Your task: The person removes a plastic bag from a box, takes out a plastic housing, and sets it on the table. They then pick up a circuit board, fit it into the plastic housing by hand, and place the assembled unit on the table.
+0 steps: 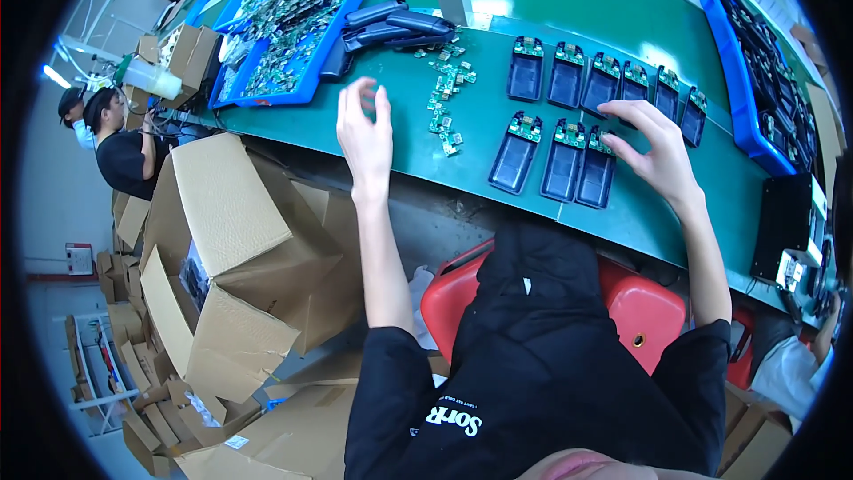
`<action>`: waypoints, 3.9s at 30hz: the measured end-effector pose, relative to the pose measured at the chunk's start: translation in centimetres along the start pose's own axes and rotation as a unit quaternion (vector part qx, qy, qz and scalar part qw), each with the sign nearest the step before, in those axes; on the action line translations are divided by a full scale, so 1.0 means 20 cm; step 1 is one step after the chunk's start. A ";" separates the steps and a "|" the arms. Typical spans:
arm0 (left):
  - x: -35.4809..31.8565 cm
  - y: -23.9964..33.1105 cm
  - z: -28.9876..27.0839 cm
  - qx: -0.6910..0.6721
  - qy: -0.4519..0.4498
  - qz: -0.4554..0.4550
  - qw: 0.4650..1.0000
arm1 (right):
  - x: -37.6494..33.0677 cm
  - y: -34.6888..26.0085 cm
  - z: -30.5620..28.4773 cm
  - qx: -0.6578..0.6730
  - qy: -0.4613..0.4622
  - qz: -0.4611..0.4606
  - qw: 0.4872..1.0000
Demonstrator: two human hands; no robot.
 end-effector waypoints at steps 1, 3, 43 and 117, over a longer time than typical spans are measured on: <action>0.06 -0.04 0.01 0.053 -0.002 0.056 0.997 | 0.03 -0.03 0.00 0.011 0.001 -0.014 1.000; 0.15 -0.13 0.00 0.110 -0.003 0.111 0.988 | 0.08 -0.10 0.02 0.023 0.003 -0.031 0.999; 0.20 -0.16 0.01 -0.009 0.027 0.066 0.997 | 0.59 -0.38 0.55 0.054 -0.121 -0.092 0.987; -0.39 0.86 0.12 -0.544 -0.147 -0.158 0.811 | 0.03 -0.30 0.13 0.206 0.090 -0.159 0.961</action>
Point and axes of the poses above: each hand's wrist, its own x-axis towards the middle knuckle, its own z-axis out of the palm, y = z × x, the point moved 3 cm from there along x, towards the middle knuckle, and after that the axes turned 15 degrees about z, right-handed, at the moved point
